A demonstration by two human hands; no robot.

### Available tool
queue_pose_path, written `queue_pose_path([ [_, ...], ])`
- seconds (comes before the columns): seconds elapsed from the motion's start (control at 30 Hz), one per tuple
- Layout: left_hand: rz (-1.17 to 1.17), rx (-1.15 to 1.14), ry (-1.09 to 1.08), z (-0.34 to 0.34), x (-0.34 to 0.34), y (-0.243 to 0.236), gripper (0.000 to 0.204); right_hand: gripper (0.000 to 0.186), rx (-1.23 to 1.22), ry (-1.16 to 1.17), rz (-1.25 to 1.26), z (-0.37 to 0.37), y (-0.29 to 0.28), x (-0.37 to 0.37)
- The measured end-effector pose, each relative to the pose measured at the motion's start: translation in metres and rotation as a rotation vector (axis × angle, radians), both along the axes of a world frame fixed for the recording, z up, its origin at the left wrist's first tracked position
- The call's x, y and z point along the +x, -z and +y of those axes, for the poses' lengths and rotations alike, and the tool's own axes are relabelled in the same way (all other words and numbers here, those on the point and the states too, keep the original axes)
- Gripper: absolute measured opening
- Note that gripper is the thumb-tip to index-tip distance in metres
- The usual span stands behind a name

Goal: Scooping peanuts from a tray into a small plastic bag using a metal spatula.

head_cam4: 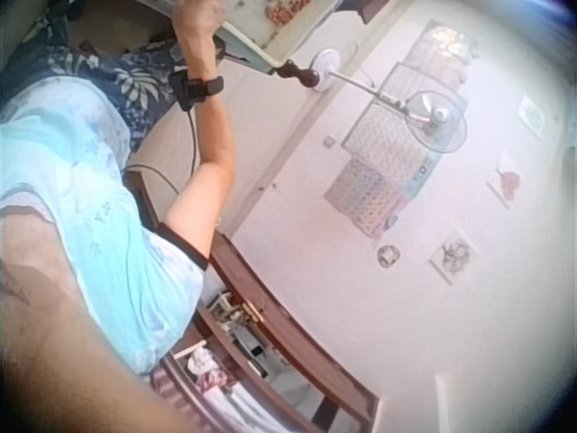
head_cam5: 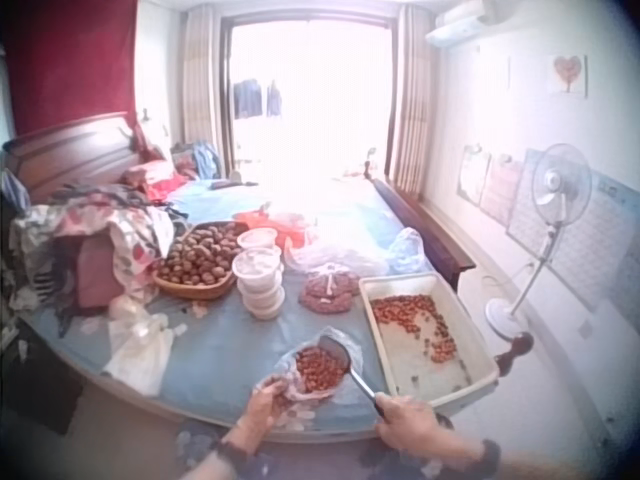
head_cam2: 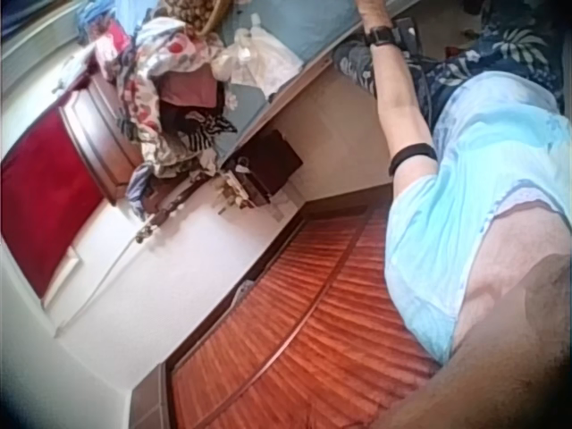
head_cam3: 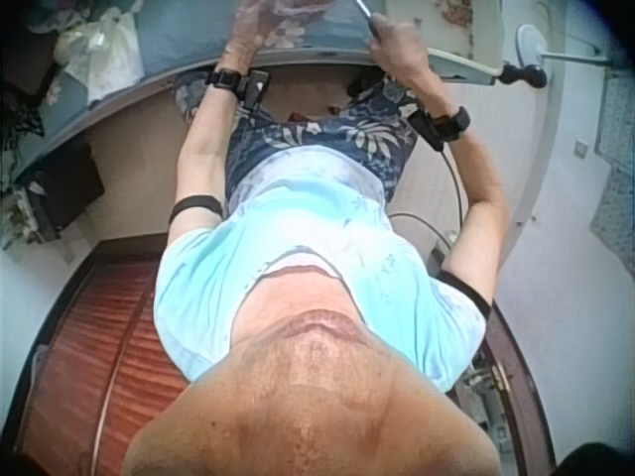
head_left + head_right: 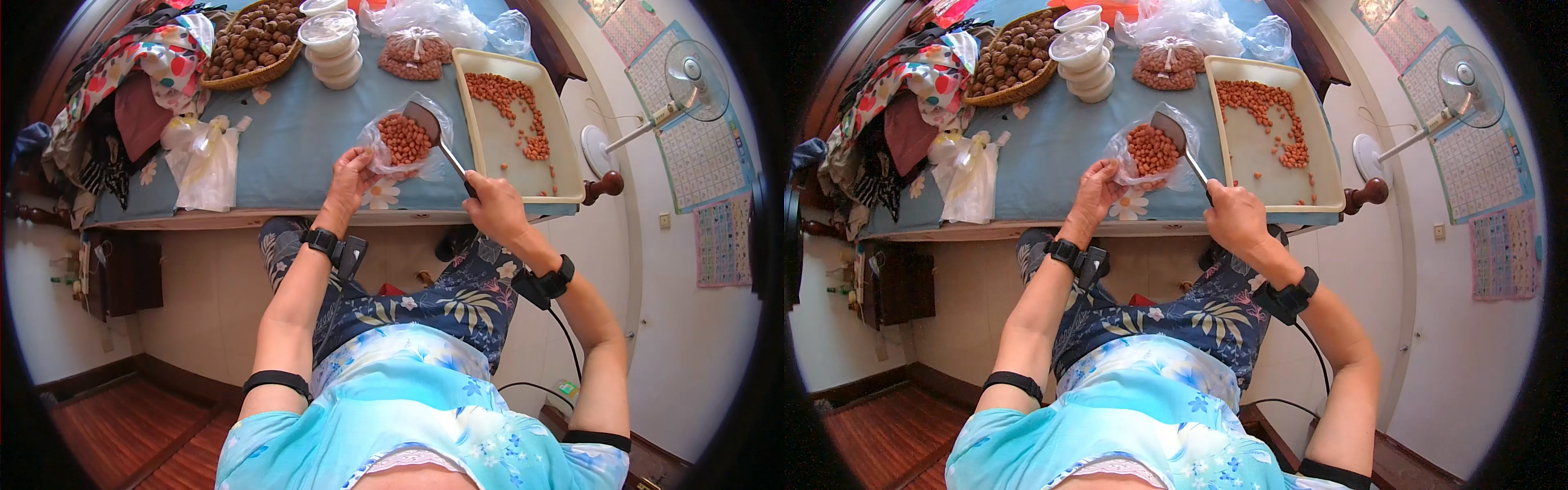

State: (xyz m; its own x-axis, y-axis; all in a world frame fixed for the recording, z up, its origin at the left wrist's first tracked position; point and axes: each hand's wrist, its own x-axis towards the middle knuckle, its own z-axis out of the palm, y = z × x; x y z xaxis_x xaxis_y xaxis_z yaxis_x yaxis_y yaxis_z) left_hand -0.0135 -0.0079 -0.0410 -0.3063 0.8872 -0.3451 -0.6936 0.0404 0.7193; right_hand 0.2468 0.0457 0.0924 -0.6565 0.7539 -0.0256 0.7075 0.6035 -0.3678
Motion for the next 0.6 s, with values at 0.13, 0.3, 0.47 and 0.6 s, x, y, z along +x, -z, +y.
queue_pose_path([
  [0.13, 0.014, 0.004, 0.025, -0.002, 0.000, 0.015, 0.013, 0.028, 0.157, -0.026, -0.064, -0.008, -0.005, 0.000],
  [0.3, 0.024, -0.028, -0.055, 0.000, 0.009, 0.016, 0.013, 0.036, 0.299, -0.038, -0.042, -0.009, -0.022, 0.010],
  [0.47, 0.035, -0.009, -0.016, -0.001, 0.003, 0.027, 0.016, 0.029, -0.206, 0.034, 0.362, 0.007, -0.064, 0.047],
  [0.6, 0.043, -0.019, -0.033, -0.002, 0.000, 0.029, 0.014, 0.027, -0.779, 0.303, 0.463, 0.027, -0.101, 0.093],
])
